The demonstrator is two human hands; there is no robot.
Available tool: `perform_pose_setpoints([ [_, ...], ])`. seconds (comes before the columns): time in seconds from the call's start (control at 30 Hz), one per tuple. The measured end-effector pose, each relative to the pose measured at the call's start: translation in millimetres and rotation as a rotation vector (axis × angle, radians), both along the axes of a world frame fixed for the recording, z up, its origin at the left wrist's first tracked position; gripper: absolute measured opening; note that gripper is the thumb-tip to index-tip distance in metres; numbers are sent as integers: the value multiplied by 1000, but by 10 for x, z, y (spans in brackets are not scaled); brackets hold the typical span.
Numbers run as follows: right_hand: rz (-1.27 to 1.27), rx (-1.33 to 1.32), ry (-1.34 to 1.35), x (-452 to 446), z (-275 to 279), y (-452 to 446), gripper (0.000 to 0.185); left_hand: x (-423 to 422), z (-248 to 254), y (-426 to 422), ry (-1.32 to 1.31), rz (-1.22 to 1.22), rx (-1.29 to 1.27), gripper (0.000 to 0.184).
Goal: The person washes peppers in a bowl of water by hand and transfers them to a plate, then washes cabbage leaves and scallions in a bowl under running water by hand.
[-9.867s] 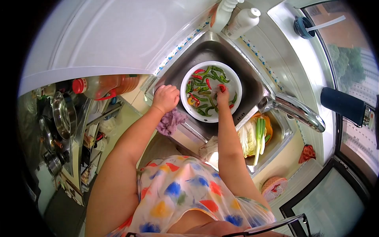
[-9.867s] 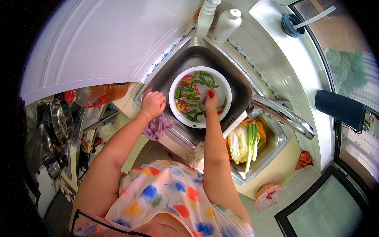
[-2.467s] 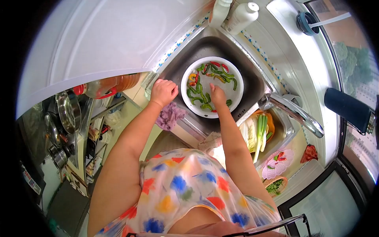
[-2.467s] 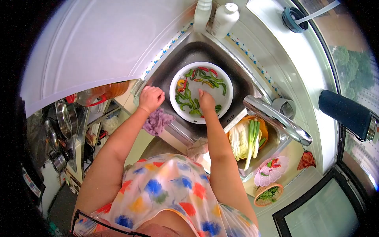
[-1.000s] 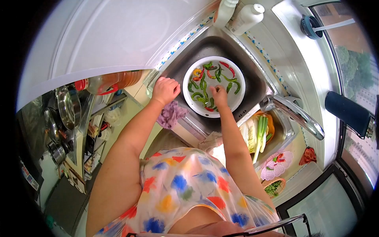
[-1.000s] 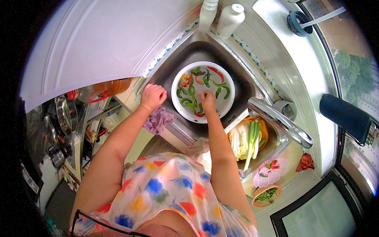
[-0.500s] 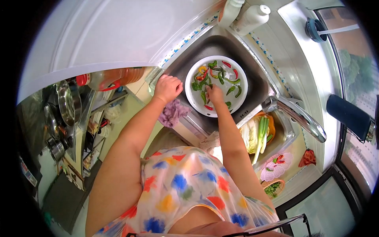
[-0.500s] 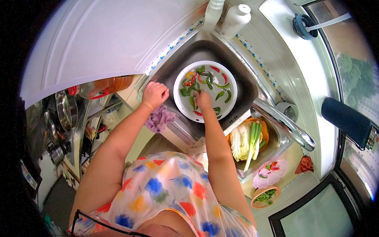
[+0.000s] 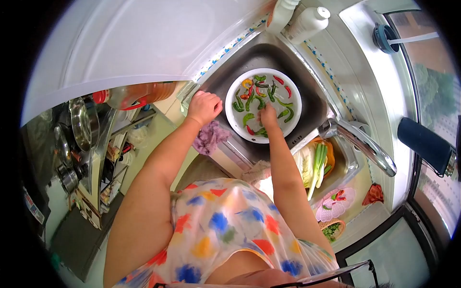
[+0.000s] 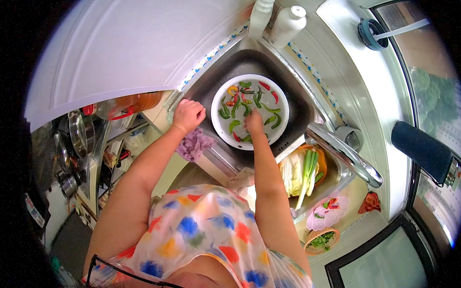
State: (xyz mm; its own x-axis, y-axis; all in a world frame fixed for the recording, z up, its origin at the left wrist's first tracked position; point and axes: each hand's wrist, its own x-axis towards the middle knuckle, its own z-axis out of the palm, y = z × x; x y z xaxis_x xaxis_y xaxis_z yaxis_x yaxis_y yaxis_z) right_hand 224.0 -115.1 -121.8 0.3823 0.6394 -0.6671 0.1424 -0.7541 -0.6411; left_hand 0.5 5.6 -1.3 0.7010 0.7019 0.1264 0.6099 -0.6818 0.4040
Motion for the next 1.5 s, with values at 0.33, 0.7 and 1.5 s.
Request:
perform_pose_setpoints([
  [0.33,102,180,-100,61,-191,-40,30,10,3,2,8,-3,5,16],
  [0.7,-132,-56,365,23,114,-118,30,9,-5,0,24,-14,8,16],
  [1.5,110,-114,-117,-121,30,-99,43,5,0,-4,-27,-2,20,19],
])
